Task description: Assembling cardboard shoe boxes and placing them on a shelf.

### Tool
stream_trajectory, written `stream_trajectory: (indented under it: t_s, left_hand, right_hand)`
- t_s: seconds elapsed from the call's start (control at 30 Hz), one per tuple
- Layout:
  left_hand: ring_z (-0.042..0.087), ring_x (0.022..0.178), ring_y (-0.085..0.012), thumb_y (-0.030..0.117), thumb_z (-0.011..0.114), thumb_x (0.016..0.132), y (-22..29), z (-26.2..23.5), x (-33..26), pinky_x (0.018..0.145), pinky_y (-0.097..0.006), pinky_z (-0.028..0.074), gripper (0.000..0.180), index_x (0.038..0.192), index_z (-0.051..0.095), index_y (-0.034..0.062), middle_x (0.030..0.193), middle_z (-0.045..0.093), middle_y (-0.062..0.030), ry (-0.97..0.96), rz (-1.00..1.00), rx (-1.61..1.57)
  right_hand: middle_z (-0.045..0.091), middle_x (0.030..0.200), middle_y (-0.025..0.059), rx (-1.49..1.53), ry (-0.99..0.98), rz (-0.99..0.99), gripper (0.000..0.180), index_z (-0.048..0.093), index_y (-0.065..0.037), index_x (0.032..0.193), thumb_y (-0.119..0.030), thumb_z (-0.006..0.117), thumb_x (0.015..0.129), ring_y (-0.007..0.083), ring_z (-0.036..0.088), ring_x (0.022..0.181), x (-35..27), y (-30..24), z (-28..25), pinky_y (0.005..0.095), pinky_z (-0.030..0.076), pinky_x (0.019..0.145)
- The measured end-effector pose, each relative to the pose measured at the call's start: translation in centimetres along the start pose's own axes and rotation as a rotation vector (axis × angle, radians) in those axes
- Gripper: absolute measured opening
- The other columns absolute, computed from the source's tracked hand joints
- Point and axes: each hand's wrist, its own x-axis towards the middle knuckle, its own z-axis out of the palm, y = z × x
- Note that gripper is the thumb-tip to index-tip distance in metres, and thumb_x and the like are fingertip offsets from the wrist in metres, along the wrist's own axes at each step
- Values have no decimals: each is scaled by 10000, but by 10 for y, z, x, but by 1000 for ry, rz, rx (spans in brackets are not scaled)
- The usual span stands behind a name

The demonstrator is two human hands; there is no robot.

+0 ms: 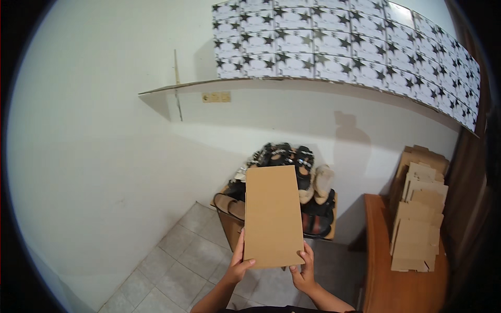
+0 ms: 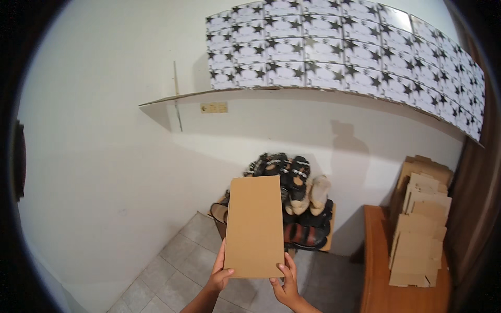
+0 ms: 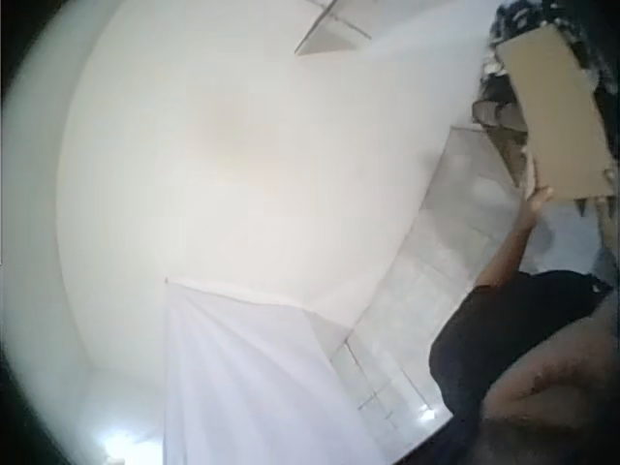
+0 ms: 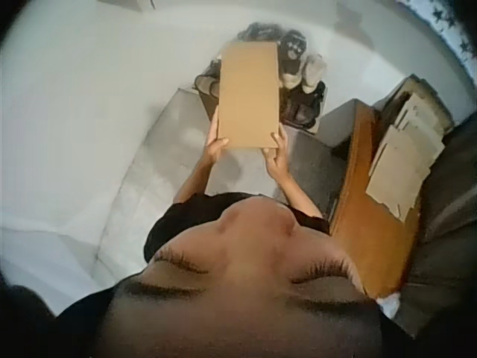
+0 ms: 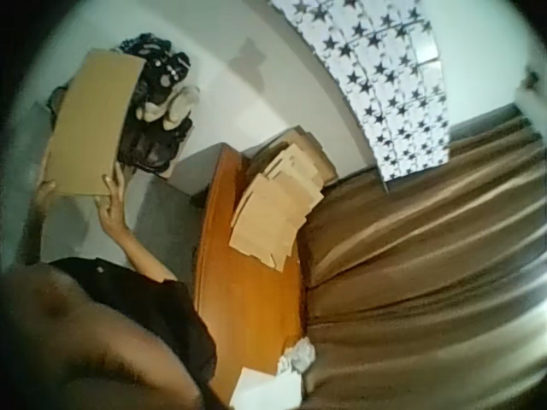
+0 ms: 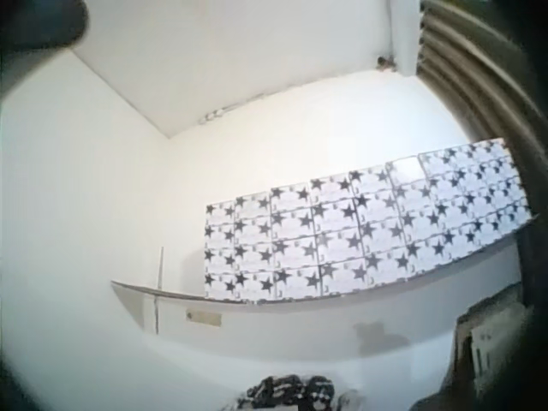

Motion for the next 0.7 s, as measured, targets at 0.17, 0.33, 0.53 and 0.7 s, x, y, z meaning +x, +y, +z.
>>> stream_trajectory:
  t_s: [0.17,0.33,0.53,0.7]
  left_hand:
    - [51,1395,-215,88,552,758,52,-96,24,1100,-351,74,946,1432,-111,44,1515,10,-127,-79,147,177]
    - [30,1396,-229,104,562,757,102,-189,61,1100,-368,86,974,1421,-148,47,1513,-20,-141,-54,196,254]
    - [158,1360,-258,160,596,762,151,-278,143,1088,-385,157,935,1433,-46,46,1467,146,-155,-15,364,299]
    - [314,1281,-253,303,769,679,177,-314,217,1048,-389,272,1008,1404,114,52,1367,302,-138,-97,576,440]
  right_hand:
    - [229,1396,278,31,-27,-136,520,304,-139,1339,-139,553,882,407,303,1284,66,16,98,466,278,1024]
    - [176,1421,314,82,-25,-253,621,237,-141,1401,-64,545,867,457,258,1302,140,36,192,482,256,1031]
    - [186,1414,320,-28,-42,-492,580,286,-113,1358,-12,546,849,439,270,1305,246,48,260,455,259,1035]
    - [206,1410,316,-31,-12,-599,594,311,-103,1336,-3,591,822,440,277,1302,332,73,291,463,266,1037]
